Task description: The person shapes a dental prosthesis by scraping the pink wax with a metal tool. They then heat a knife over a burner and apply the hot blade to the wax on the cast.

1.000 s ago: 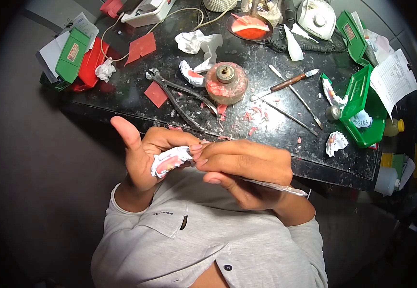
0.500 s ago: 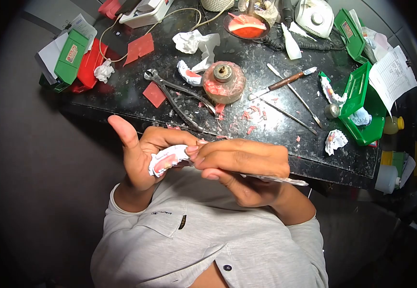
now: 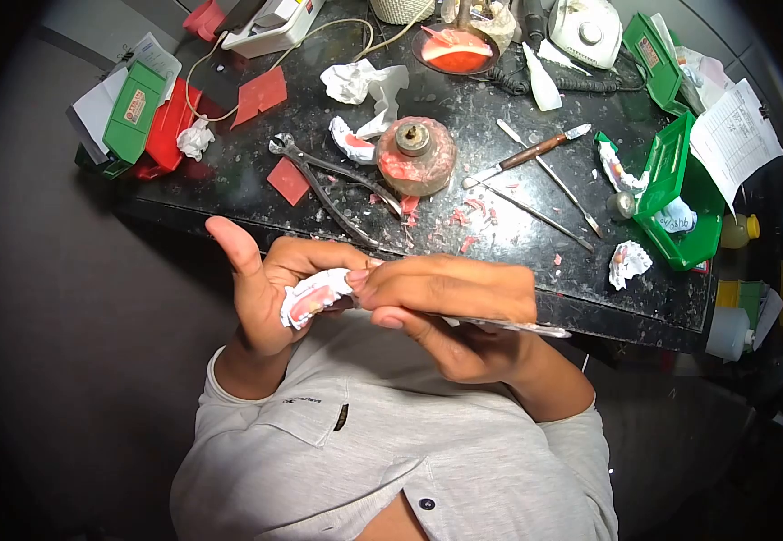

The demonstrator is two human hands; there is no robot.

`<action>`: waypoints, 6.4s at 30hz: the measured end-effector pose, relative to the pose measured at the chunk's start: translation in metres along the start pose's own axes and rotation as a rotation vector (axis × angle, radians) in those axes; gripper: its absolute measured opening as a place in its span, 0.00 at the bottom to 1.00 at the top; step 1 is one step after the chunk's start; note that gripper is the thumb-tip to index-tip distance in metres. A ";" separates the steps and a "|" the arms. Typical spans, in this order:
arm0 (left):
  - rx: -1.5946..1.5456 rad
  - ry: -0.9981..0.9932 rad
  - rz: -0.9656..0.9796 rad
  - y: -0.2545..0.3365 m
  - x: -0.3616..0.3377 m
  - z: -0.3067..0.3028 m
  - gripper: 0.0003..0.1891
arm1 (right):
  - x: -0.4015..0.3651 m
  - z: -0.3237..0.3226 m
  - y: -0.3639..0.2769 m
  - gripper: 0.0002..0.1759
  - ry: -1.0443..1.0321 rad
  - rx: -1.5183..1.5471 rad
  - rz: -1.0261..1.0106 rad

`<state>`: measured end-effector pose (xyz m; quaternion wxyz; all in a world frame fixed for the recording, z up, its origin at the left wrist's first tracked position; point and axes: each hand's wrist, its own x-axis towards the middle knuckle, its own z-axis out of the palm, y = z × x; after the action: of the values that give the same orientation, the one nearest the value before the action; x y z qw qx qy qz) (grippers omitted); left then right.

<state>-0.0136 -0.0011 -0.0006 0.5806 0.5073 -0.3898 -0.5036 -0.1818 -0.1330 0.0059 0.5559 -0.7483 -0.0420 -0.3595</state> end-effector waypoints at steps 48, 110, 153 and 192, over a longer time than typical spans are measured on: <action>-0.255 0.169 0.122 -0.004 0.012 -0.017 0.48 | -0.028 -0.009 0.037 0.13 0.476 -0.052 -0.076; 1.007 0.478 0.769 -0.020 0.014 0.019 0.20 | -0.009 0.016 0.013 0.14 0.175 -0.430 -0.290; 1.060 0.506 0.837 -0.025 0.013 0.017 0.21 | -0.011 0.017 0.016 0.12 0.146 -0.474 -0.350; 0.073 0.333 0.191 -0.020 0.016 0.003 0.38 | -0.021 0.027 0.025 0.07 0.206 0.252 0.169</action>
<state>-0.0171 -0.0169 -0.0206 0.6633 0.5651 -0.3530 -0.3408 -0.1726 -0.1122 -0.0298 0.6747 -0.6329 0.0334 -0.3783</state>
